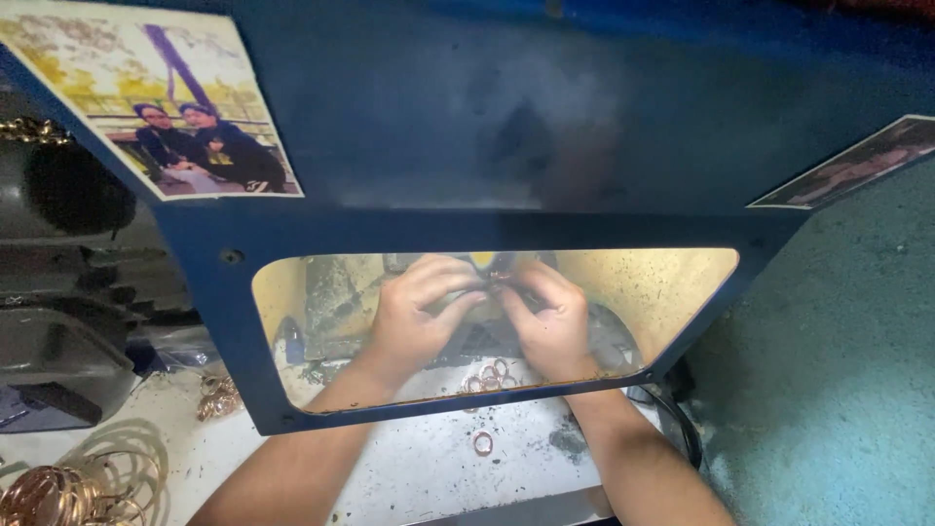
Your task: Polishing a metal ring using a motorized polishing wheel inside a protective enclosure.
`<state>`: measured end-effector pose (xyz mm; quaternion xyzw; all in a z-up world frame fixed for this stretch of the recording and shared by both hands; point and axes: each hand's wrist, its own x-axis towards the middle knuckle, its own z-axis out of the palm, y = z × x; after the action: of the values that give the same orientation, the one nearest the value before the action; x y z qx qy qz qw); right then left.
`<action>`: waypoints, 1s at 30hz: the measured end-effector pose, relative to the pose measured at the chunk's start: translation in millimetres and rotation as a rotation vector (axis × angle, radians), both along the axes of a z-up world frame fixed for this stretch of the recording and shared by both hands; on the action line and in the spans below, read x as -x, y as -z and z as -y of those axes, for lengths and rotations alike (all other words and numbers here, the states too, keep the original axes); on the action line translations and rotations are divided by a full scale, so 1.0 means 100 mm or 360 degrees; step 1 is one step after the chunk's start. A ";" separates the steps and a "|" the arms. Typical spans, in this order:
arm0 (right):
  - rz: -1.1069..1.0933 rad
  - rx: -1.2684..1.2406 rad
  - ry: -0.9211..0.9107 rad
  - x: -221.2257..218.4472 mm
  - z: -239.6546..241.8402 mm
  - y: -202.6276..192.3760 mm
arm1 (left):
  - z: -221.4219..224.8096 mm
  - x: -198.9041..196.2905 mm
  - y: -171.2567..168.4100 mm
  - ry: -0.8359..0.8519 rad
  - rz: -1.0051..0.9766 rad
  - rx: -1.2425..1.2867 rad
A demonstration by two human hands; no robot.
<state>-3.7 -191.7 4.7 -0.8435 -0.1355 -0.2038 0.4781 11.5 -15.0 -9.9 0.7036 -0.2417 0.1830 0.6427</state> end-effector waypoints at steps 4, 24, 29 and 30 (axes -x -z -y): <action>-0.0052 -0.0049 0.0104 -0.02 -0.13 -0.01 | 0.04 0.01 0.03 -0.0170 0.0022 -0.0027; -0.0012 0.0002 0.0022 -0.04 -0.07 0.09 | 0.03 0.05 0.08 -0.0219 0.0160 0.0026; 0.0008 0.0031 0.0071 -0.02 -0.15 0.00 | 0.03 0.04 0.06 -0.0210 0.0181 0.0018; 0.0026 0.0074 0.0104 -0.03 -0.17 0.03 | 0.03 0.05 0.09 -0.0217 0.0185 0.0026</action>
<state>-1.2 -174.7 2.2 -0.8567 -0.1163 -0.2231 0.4503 6.7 -18.1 -18.5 0.7014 -0.2287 0.2687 0.6193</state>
